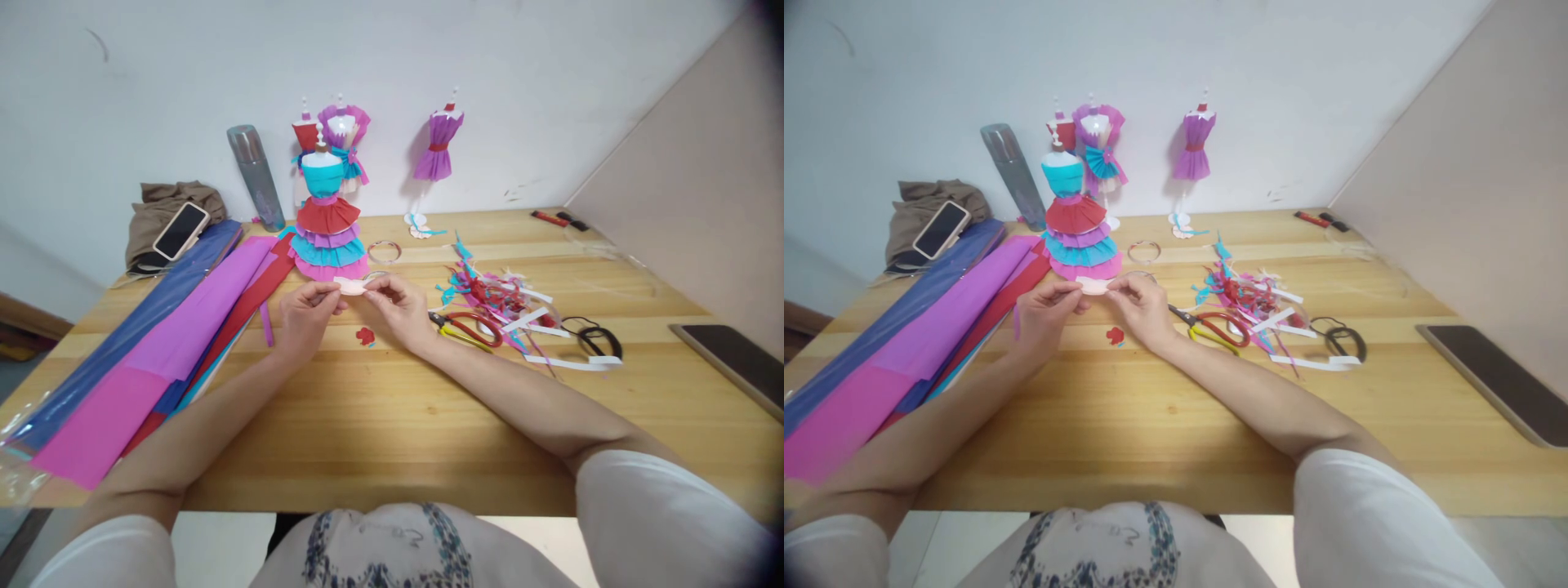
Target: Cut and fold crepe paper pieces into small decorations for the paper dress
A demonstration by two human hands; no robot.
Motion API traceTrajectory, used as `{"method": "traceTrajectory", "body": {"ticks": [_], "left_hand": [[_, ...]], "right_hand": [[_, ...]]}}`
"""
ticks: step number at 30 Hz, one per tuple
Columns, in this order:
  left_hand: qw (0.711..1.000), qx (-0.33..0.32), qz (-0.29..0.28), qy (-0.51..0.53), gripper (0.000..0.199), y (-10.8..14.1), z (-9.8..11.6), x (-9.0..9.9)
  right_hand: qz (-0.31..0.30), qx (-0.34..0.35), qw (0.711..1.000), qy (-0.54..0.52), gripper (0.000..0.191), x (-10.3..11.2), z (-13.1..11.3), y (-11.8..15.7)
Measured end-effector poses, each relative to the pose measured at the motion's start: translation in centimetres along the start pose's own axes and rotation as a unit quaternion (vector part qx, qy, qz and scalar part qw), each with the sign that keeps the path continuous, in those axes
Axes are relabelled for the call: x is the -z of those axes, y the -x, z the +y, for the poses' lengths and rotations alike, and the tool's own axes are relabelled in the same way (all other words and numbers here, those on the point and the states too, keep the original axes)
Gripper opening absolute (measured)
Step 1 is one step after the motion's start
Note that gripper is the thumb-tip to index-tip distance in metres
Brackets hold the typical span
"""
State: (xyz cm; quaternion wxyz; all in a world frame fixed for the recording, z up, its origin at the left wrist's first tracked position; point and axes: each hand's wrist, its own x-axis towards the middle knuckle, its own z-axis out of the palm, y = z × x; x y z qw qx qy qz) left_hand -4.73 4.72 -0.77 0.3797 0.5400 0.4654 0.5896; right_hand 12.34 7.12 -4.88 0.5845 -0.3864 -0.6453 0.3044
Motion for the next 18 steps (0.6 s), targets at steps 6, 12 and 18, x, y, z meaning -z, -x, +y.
{"method": "traceTrajectory", "body": {"ticks": [6,12,18], "left_hand": [[1.0,0.002,0.003,0.016,0.015,-0.1,-0.14,-0.04],[0.999,0.013,-0.001,0.032,0.016,-0.25,-0.07,0.1],[0.999,0.018,0.019,0.031,0.014,0.0,0.33,-0.06]], "right_hand": [[-0.007,0.01,1.0,-0.014,0.011,0.02,-0.38,-0.05],[-0.014,0.025,0.999,-0.022,0.01,0.04,-0.32,-0.13],[-0.009,0.029,1.0,-0.008,0.009,0.09,-0.31,-0.12]]}}
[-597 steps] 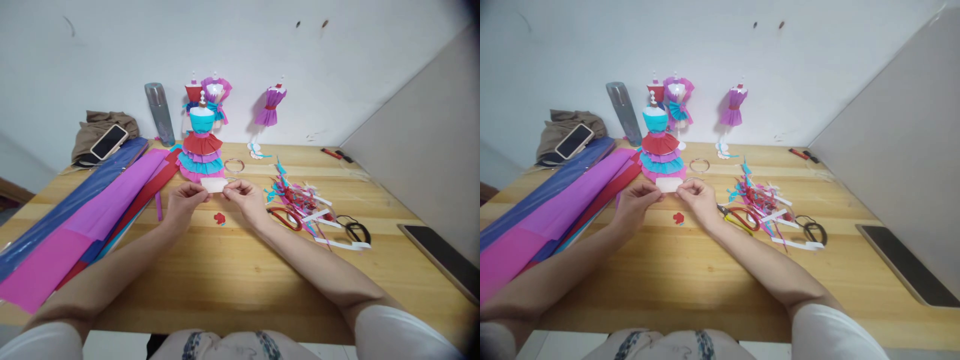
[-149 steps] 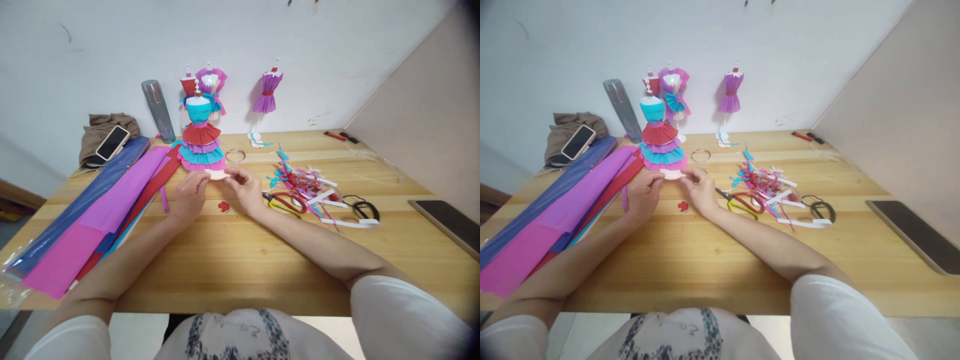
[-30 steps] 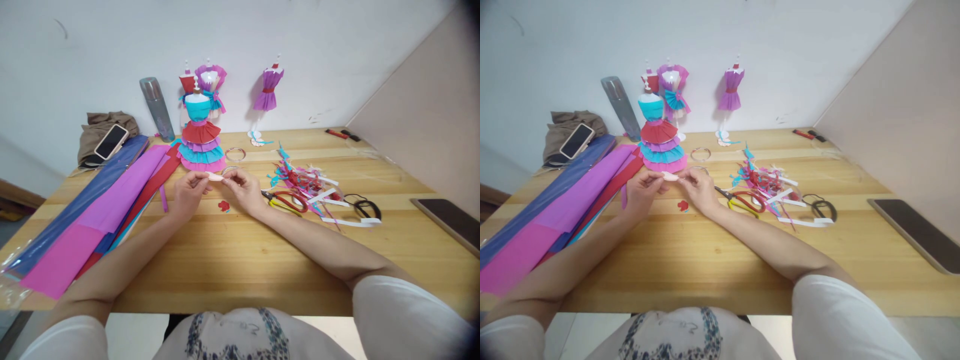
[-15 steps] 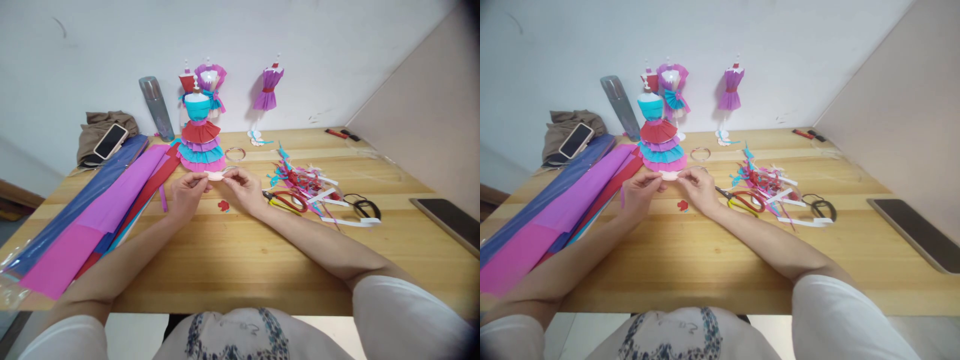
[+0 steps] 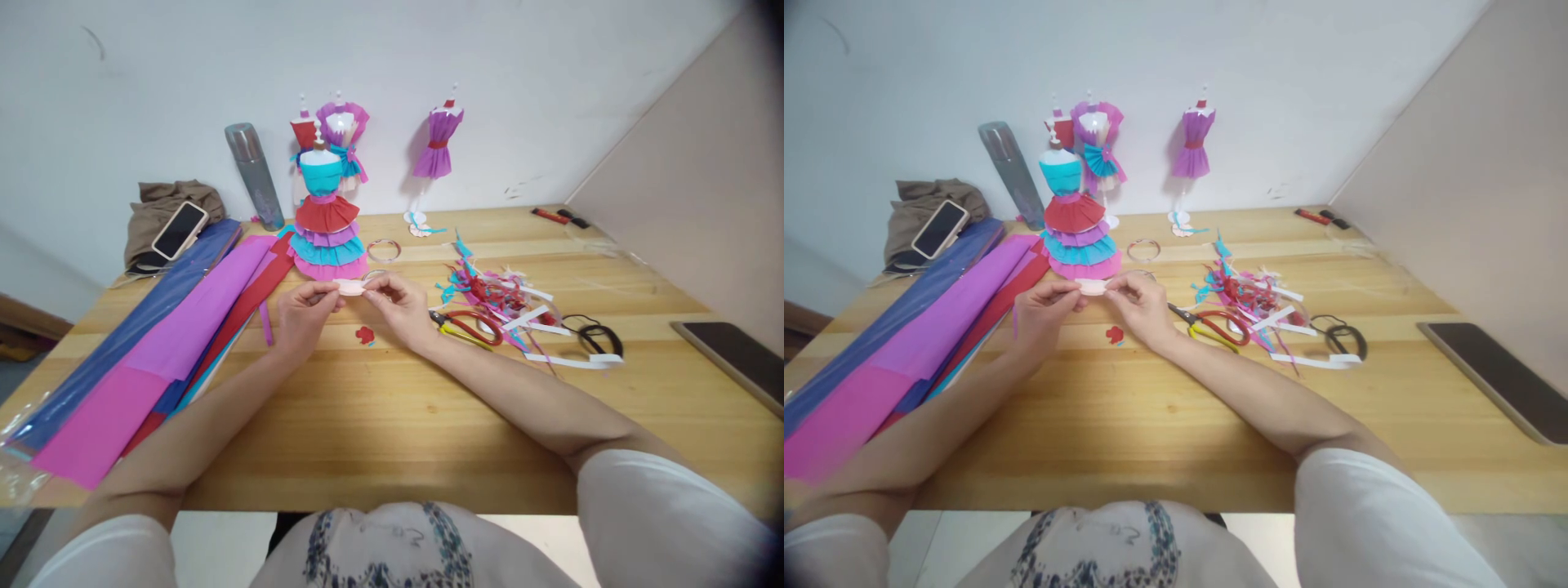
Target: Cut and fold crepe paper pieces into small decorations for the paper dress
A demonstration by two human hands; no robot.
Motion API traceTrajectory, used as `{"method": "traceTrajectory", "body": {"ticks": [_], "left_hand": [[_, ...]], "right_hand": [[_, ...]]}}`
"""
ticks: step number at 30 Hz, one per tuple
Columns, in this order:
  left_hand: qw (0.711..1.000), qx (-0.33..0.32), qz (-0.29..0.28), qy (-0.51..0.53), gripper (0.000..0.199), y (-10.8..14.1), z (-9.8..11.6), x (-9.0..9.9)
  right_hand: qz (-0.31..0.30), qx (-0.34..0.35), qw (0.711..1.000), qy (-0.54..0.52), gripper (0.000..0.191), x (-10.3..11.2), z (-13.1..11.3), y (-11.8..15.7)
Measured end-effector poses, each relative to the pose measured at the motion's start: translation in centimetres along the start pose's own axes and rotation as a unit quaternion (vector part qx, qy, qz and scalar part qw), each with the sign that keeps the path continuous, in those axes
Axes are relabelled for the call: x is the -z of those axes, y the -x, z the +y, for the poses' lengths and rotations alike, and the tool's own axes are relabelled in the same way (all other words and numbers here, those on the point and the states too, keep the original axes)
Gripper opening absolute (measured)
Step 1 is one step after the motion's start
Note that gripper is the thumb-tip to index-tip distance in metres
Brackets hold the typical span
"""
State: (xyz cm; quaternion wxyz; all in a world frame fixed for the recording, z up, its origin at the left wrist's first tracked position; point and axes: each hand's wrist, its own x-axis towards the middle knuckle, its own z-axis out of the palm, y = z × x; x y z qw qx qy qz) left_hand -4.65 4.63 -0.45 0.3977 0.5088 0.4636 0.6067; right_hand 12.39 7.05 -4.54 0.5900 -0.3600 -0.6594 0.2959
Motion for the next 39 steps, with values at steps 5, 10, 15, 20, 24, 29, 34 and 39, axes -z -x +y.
{"method": "traceTrajectory", "body": {"ticks": [5,10,15,20,24,29,34,39], "left_hand": [[1.0,-0.005,0.008,-0.014,0.012,0.1,0.1,0.0],[0.999,-0.019,0.003,-0.04,0.013,0.0,-0.3,0.1],[0.998,-0.04,-0.008,-0.046,0.015,-0.4,-1.5,0.4],[0.99,-0.09,-0.022,-0.107,0.019,-0.7,-2.6,1.0],[0.965,-0.158,-0.022,-0.209,0.019,-0.8,-2.8,1.4],[0.927,-0.249,-0.031,-0.277,0.015,-0.9,-2.6,1.5],[0.92,-0.26,-0.029,-0.293,0.012,-0.9,-2.4,1.3],[0.922,-0.241,-0.032,-0.302,0.014,-0.8,-2.1,1.2]], "right_hand": [[0.01,-0.012,1.0,0.006,0.009,-0.1,-0.3,0.0],[0.02,-0.037,0.999,0.002,0.01,-0.2,-0.6,0.0],[0.023,-0.046,0.999,-0.016,0.008,-0.2,-0.6,-0.1],[0.01,-0.013,1.0,-0.017,0.01,-0.1,-0.2,-0.1],[0.013,-0.001,1.0,0.001,0.011,-0.1,0.3,-0.1],[0.02,0.007,0.999,0.05,0.012,0.0,0.5,0.0],[0.012,0.022,0.997,0.08,0.013,0.0,0.3,0.0],[-0.007,0.011,0.995,0.102,0.014,-0.1,-0.2,-0.1]]}}
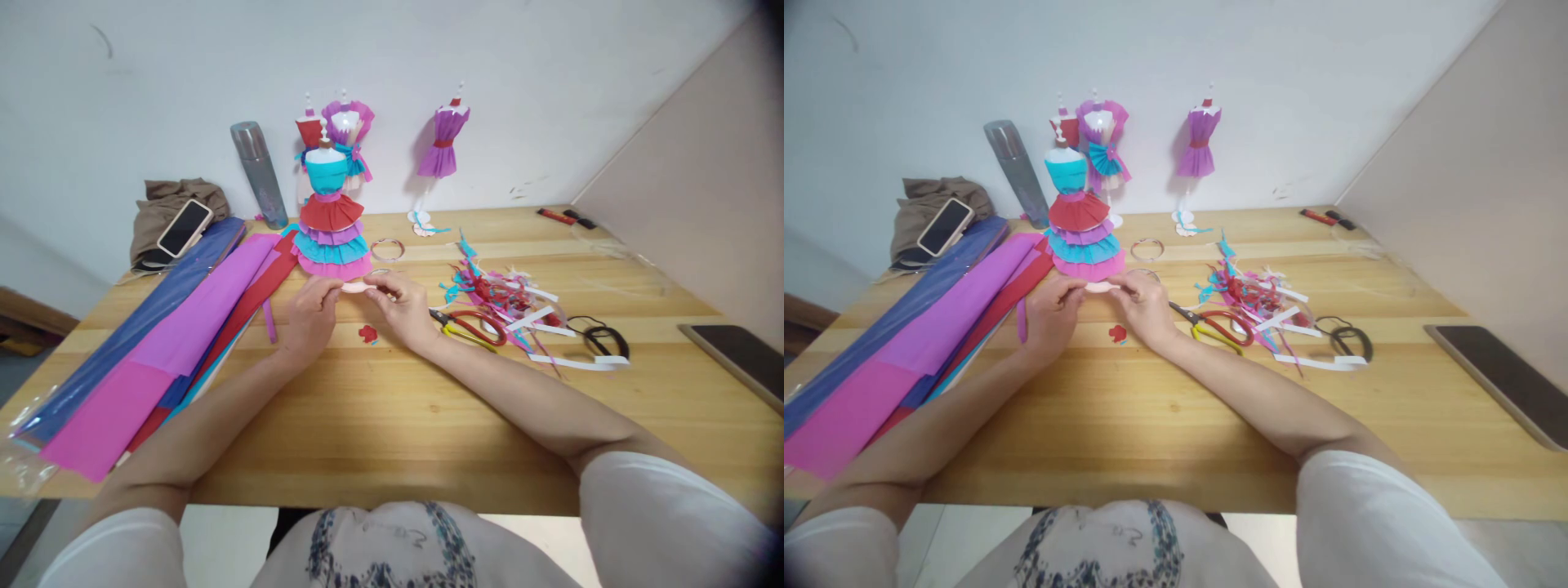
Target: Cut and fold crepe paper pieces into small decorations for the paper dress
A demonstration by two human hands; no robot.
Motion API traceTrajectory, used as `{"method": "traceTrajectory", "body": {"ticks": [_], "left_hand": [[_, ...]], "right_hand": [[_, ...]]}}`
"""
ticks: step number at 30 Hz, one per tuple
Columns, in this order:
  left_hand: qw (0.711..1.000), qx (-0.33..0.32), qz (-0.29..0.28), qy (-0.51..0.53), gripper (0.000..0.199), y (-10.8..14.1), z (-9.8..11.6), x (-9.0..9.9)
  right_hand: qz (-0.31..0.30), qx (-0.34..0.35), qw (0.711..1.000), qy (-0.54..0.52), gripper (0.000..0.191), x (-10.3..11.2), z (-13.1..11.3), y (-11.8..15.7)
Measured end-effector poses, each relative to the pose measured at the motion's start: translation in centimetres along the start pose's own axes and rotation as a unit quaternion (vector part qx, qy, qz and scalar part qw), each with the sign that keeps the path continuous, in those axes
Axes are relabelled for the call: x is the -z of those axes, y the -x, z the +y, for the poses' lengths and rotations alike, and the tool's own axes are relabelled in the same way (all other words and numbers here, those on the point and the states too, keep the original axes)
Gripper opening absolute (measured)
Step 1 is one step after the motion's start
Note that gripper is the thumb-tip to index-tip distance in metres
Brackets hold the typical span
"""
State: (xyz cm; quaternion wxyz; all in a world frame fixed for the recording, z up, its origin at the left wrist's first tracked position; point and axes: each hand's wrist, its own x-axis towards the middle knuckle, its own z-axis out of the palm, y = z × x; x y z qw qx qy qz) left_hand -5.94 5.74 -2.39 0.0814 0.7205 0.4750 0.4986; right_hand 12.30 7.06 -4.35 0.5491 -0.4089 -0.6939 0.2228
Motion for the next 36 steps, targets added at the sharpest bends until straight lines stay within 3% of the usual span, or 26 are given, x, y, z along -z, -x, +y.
{"method": "traceTrajectory", "body": {"ticks": [9,17,22,29,36], "left_hand": [[0.999,0.033,-0.021,-0.001,0.015,0.0,-0.4,-0.4],[0.999,0.024,-0.029,0.006,0.012,0.1,-0.5,-0.5],[0.994,0.095,-0.051,0.033,0.009,0.1,-0.5,-0.4],[0.96,0.192,-0.084,0.185,0.007,-0.4,-0.9,-0.6],[0.973,0.13,-0.112,0.157,0.029,-0.6,-1.2,-0.3]], "right_hand": [[-0.041,-0.012,0.999,0.033,0.009,0.2,-0.5,-0.3],[-0.047,-0.011,0.998,0.036,0.007,0.2,-0.3,-0.3],[-0.063,-0.02,0.998,0.019,0.007,0.4,-0.1,-0.7],[-0.094,-0.045,0.994,-0.016,0.009,0.5,0.2,-1.1],[-0.12,-0.03,0.992,0.017,0.009,0.9,-0.2,-1.1]]}}
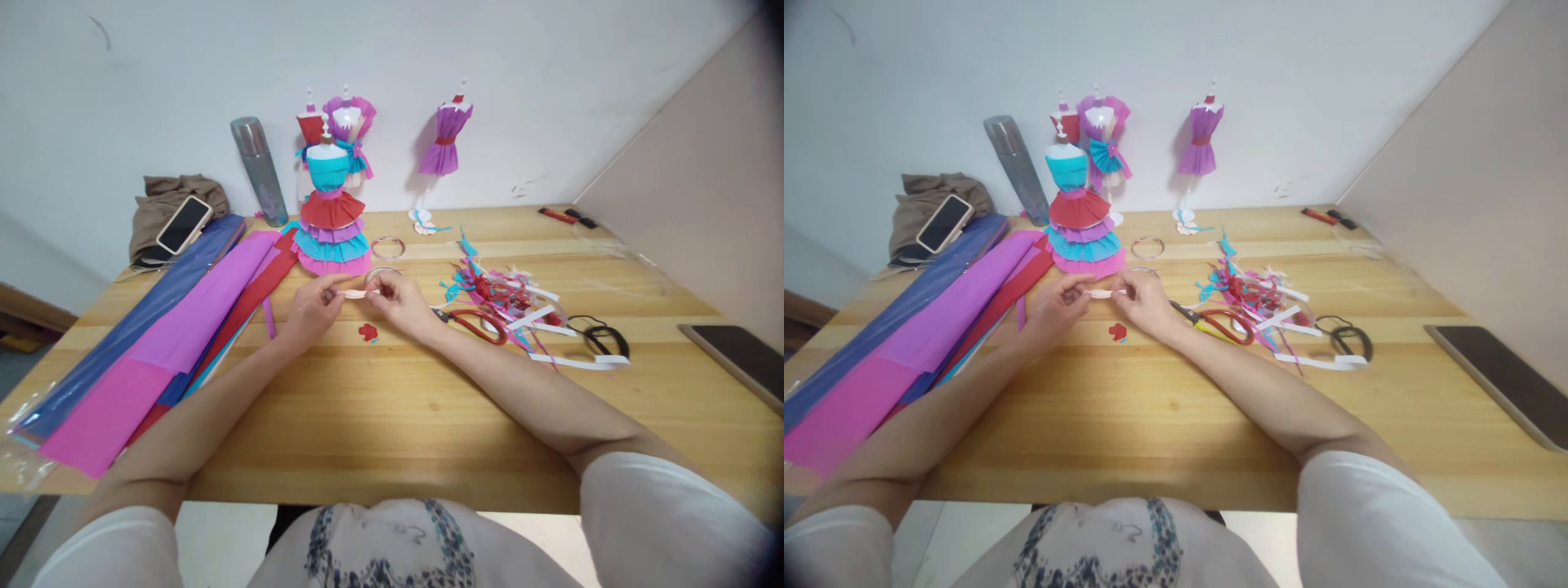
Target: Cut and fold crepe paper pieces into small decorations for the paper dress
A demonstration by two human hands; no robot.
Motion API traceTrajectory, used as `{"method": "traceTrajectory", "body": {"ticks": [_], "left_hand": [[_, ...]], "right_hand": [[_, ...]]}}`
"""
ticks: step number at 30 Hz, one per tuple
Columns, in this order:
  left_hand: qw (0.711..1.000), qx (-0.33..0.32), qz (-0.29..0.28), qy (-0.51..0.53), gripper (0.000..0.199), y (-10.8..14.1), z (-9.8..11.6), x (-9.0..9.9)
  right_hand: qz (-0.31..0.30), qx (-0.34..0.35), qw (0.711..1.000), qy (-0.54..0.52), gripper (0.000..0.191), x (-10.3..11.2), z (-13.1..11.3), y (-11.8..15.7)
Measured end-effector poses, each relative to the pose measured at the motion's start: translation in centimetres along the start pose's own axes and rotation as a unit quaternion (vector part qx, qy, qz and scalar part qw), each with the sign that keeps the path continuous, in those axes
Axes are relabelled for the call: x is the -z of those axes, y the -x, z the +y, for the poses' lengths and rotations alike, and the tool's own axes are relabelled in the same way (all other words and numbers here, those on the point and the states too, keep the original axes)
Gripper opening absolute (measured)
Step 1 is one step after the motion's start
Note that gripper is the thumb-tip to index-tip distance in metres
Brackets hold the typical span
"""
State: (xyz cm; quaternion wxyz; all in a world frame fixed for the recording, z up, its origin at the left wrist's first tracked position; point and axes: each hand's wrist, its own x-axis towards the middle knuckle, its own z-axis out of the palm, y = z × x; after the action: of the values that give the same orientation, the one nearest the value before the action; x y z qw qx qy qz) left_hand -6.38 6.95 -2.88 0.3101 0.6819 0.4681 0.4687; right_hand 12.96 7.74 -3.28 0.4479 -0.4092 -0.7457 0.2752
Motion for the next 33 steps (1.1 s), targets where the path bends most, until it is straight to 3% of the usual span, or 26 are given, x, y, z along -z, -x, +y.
{"method": "traceTrajectory", "body": {"ticks": [7,20,33], "left_hand": [[0.98,-0.108,-0.074,-0.153,0.025,-0.6,0.3,1.0],[0.945,-0.132,-0.089,-0.286,0.021,-0.2,1.1,0.9],[0.941,-0.143,-0.072,-0.298,0.009,0.4,1.8,0.5]], "right_hand": [[-0.017,0.007,0.999,0.026,0.01,0.1,0.2,0.0],[-0.035,0.051,0.996,0.059,0.009,-0.2,0.2,0.3],[-0.04,0.077,0.994,0.065,0.008,-0.4,-0.5,0.6]]}}
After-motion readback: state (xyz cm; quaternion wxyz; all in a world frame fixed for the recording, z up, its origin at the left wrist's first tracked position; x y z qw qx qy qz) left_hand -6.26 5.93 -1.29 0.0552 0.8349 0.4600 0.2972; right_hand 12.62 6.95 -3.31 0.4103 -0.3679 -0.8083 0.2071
